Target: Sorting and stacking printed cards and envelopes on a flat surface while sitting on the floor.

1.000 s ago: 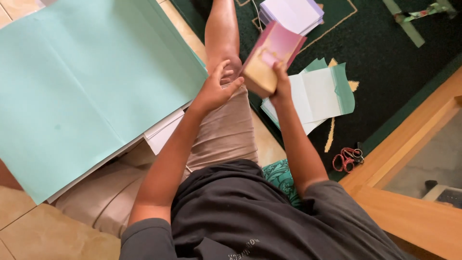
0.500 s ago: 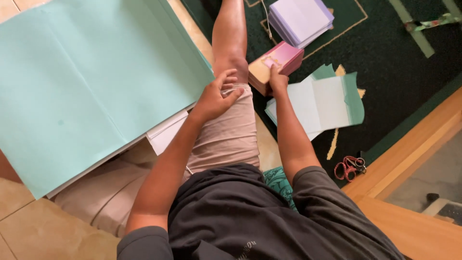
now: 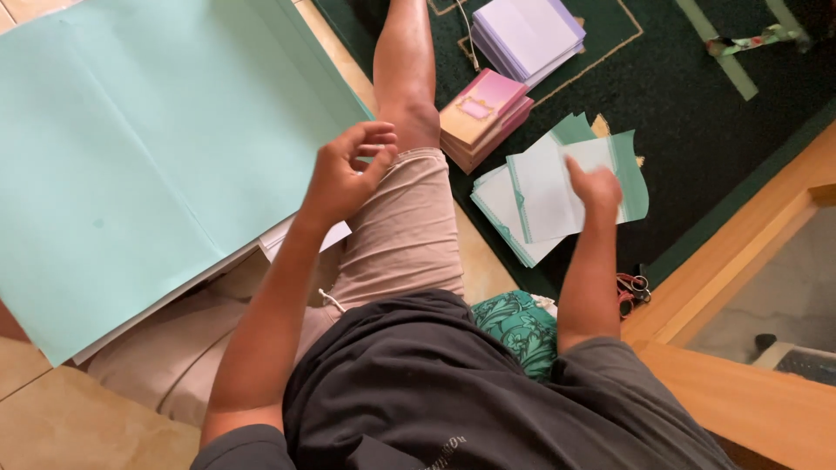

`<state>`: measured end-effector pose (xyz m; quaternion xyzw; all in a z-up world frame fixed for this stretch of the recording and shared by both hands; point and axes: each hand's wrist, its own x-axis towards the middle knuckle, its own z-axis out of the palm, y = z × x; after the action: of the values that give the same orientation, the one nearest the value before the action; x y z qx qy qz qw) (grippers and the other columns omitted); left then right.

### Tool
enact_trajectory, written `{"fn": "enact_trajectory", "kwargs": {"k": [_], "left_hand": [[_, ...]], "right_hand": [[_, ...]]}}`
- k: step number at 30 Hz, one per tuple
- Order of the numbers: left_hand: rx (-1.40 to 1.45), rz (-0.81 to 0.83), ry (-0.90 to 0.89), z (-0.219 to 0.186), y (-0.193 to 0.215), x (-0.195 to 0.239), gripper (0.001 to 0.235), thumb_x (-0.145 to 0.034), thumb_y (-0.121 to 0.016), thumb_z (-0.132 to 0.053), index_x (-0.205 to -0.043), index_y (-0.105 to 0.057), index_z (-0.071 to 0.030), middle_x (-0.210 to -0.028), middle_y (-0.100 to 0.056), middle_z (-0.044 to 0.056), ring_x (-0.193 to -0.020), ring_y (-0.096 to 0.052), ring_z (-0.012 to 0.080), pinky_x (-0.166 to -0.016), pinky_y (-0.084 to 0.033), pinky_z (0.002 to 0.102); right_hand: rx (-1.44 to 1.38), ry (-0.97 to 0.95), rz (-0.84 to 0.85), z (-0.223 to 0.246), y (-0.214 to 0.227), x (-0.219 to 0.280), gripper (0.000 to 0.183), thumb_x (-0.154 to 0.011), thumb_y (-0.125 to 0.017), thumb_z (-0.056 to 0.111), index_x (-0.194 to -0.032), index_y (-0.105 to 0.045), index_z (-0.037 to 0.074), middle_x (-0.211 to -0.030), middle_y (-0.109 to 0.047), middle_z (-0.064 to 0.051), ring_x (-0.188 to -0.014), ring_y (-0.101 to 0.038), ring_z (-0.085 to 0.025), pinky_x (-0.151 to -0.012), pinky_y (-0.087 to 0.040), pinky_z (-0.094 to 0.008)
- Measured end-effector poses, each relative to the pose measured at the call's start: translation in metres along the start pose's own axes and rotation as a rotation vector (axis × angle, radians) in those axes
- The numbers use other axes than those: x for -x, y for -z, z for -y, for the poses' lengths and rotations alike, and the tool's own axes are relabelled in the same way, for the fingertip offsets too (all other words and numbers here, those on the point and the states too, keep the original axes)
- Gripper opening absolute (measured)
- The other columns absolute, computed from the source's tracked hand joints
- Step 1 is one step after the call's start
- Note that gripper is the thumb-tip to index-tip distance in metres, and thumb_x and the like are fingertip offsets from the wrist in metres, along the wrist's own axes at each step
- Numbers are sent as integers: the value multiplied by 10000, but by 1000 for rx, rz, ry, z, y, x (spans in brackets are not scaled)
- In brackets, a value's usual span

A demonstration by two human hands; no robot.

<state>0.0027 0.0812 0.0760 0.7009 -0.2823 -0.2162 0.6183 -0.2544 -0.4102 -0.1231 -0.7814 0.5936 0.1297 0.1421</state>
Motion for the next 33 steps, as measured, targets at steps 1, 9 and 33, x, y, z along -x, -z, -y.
{"fn": "enact_trajectory", "kwargs": {"k": [1,9,33], "left_hand": [[1,-1,1,1,1,0,303,-980,-738,-231,-1276,-686,-193,-1139,-761,82,-1045,-739,240,-797,-598,305],[12,32,-5,9,-14,-9,317,-983,-751,-295,-1276,-676,-199,-1134,-760,72,-1030,-746,220,-789,-590,297],[59,72,36,16,-18,-8,332,-971,-749,-233,-1279,-666,-141,-1159,-751,96,-1035,-740,232,-801,-587,308]], "right_hand": [[2,0,0,-24,-8,3,1114,-873,-478,961,-1441,-576,8,-1375,-634,-246,-1274,-600,-415,-1029,-466,-567],[-402,-404,-65,-59,-49,33,1422,-639,-862,881,-1513,-282,-79,-1482,-486,-252,-1327,-572,-329,-1099,-513,-454],[-955,-493,-155,-44,-71,16,1342,-479,-1134,280,-1453,-332,-180,-1516,-438,-354,-1410,-424,-487,-1025,-331,-752]]}}
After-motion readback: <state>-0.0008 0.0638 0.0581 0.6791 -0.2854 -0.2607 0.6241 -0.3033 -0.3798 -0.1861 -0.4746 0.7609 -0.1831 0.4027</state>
